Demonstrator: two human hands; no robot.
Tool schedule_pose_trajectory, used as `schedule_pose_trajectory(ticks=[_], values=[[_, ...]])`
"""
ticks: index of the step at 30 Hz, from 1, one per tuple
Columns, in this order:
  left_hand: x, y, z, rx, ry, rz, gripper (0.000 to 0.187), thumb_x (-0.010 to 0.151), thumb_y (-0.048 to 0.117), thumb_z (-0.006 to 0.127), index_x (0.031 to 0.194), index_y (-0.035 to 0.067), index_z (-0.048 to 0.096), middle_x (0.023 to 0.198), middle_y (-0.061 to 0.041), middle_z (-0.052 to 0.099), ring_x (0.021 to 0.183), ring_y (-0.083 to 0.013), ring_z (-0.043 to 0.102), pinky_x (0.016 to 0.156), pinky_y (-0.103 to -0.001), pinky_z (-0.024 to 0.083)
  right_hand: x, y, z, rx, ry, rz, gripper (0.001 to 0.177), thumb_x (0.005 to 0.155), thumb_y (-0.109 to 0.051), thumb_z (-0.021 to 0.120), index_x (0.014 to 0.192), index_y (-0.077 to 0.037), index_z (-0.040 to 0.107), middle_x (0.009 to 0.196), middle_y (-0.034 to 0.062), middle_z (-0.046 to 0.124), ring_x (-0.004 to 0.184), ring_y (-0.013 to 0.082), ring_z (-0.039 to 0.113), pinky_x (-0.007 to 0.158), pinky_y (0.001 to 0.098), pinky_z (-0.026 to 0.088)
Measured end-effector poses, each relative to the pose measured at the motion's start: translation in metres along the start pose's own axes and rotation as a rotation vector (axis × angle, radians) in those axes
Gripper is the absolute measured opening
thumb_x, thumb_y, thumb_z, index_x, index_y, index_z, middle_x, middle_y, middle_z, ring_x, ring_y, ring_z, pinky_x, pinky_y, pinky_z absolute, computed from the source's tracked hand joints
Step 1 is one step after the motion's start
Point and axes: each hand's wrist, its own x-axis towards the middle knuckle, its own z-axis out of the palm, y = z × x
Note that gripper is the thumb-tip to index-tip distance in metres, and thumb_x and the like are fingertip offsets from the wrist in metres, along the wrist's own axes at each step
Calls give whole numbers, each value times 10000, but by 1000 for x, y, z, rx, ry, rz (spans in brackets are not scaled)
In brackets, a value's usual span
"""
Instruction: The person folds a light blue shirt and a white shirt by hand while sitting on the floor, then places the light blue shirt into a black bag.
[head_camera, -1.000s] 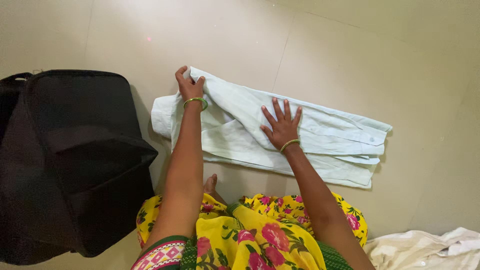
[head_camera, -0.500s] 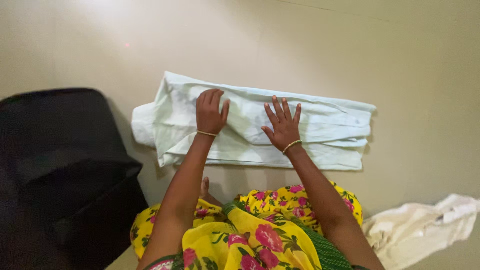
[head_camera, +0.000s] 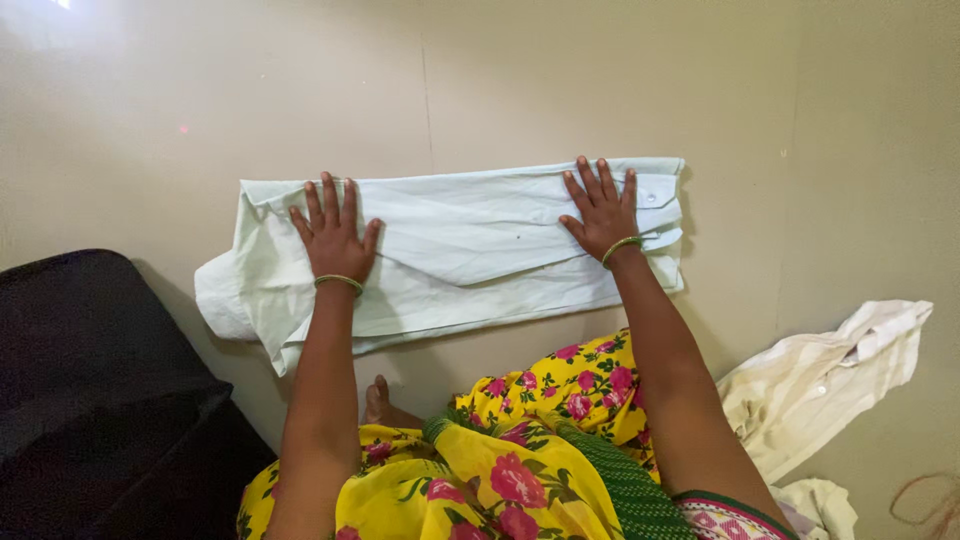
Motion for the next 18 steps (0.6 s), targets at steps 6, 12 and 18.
schedule_pose_trajectory(ticks=[6,12,18], values=[[5,-2,-1,48,-9,-30,754,1048,604,398,1661,178,293,1746,-108,126,1602,-347,31,1245,-633,-27,11,16,-2,43,52,-41,734,1017,-545,517,1637,-191,347,1735,85,215,1594,339,170,1234,682,67],[5,-20,-14,118,3,-90,754,1042,593,399,1664,183,282,1750,-134,113,1613,-348,52,1214,-694,-42,9,46,-8,-1,54,37,722,1036,-513,510,1651,-174,343,1740,85,222,1601,331,179,1250,662,65],[5,-20,-14,106,-1,-104,766,1040,592,408,1670,185,248,1742,-140,107,1605,-352,52,1207,-706,-46,3,56,-3,36,93,121,683,1075,-469,497,1667,-174,325,1752,83,222,1611,335,164,1260,658,45]])
